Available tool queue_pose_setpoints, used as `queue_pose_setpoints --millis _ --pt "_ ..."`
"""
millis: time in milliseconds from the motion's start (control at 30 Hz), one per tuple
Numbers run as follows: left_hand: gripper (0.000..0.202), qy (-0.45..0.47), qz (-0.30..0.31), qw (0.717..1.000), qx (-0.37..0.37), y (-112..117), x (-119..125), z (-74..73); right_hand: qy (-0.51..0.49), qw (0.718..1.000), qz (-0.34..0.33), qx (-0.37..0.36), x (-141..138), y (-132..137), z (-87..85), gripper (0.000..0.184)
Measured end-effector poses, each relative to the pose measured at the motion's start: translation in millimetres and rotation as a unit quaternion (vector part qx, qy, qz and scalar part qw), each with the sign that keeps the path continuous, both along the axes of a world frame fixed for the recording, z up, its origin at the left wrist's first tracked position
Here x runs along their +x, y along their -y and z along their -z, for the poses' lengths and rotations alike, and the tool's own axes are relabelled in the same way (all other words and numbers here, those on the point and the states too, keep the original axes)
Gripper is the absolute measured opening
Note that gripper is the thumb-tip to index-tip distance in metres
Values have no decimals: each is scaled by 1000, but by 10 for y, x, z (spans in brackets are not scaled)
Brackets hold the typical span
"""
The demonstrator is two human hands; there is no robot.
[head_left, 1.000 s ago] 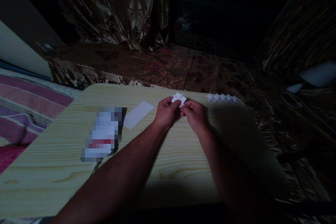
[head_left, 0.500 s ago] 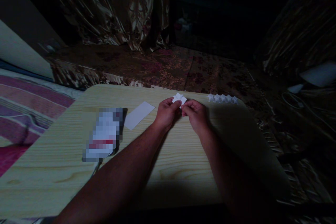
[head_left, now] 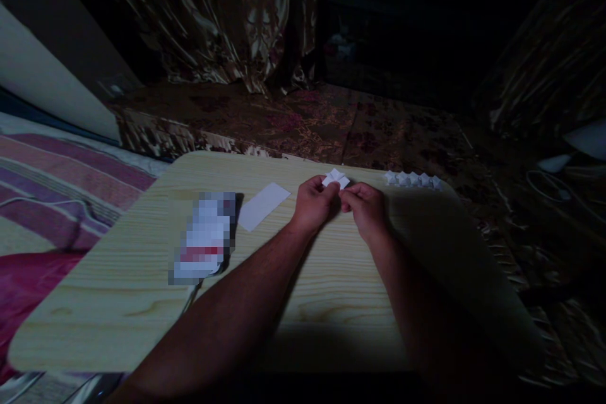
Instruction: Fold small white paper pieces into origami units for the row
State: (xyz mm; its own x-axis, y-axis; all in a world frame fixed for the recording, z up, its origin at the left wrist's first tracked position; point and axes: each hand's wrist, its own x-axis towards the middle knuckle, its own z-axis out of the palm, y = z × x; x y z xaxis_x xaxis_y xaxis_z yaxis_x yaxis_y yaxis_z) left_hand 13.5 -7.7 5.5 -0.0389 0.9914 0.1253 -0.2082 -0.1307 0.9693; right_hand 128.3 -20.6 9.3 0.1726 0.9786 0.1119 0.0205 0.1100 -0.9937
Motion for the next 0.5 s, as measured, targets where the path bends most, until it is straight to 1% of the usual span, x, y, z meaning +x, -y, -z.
queue_pose_setpoints --millis 133,267,333,500 --pt "20 -31 -33 999 8 -6 6 -9 19 1000 10 -4 1 12 -11 18" --pt "21 -18 -61 998 -7 -35 -19 -25 38 999 20 7 10 23 -24 15" --pt "21 -14 -56 998 -9 -47 -31 -30 29 999 22 9 12 22 -33 13" --pt "22 7 -1 1000 -22 -49 -22 -15 17 1000 8 -6 10 4 -37 23"
